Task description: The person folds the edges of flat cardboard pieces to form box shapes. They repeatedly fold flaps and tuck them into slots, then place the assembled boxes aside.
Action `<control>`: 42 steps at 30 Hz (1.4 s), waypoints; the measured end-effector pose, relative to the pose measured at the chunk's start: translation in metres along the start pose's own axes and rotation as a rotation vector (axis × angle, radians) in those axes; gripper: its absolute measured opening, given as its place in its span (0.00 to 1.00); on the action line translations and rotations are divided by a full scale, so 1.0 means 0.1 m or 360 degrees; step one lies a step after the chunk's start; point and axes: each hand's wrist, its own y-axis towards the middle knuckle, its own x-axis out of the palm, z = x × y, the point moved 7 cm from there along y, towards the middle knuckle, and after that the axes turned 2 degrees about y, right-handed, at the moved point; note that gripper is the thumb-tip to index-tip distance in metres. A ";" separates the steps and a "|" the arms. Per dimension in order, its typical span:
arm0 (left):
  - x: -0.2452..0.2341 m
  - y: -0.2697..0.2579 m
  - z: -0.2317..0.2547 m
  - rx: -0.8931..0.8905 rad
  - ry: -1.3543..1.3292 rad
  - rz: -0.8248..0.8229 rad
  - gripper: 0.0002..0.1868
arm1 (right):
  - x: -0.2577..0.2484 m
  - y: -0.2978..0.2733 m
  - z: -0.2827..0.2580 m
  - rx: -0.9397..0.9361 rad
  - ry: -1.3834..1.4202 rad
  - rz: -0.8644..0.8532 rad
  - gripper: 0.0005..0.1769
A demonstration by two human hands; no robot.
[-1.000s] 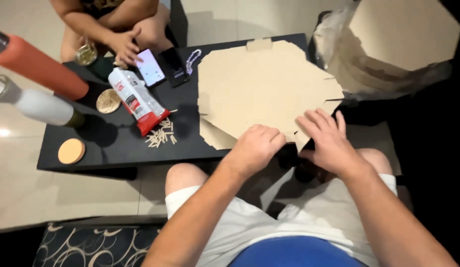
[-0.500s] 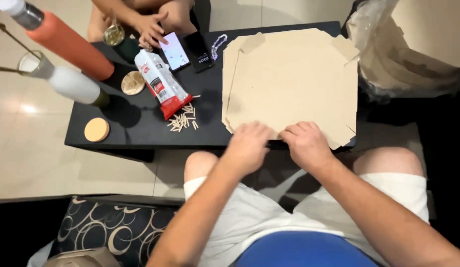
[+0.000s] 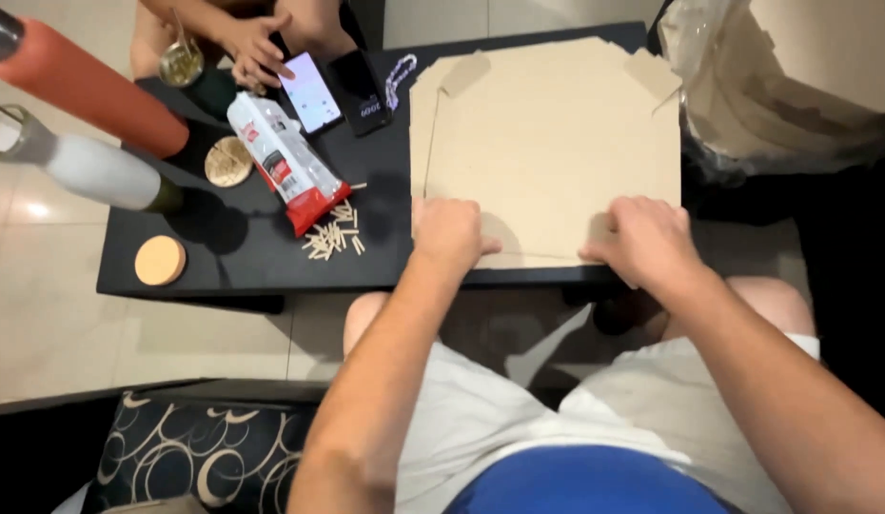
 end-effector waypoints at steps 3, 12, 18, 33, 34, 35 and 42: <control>-0.15 0.02 0.16 0.0142 -0.0037 0.0193 0.38 | -0.03 -0.05 0.12 -0.0066 0.0270 0.0123 0.30; 0.13 0.48 1.44 0.0389 -0.0166 0.0174 0.40 | -0.06 -0.27 0.74 -0.0184 0.1424 0.0351 0.37; 0.23 -0.20 1.44 0.1054 -0.0051 0.0757 0.09 | -0.08 -0.65 0.30 -0.0367 -0.0020 0.0070 0.59; 0.11 -0.72 0.38 0.0668 -0.0228 0.0707 0.12 | 0.07 -0.57 -0.45 -0.0382 0.0318 0.0278 0.14; 0.00 -0.75 0.49 0.0657 -0.0242 0.0705 0.12 | 0.03 -0.47 -0.43 -0.0385 0.0307 0.0265 0.14; -0.14 -0.67 0.49 0.0442 -0.0344 0.0621 0.18 | -0.02 -0.29 -0.37 -0.0256 0.0381 0.0212 0.14; -0.08 -0.24 0.43 -0.0176 -0.0537 0.0277 0.34 | 0.05 0.21 -0.25 0.0085 0.0300 -0.0020 0.35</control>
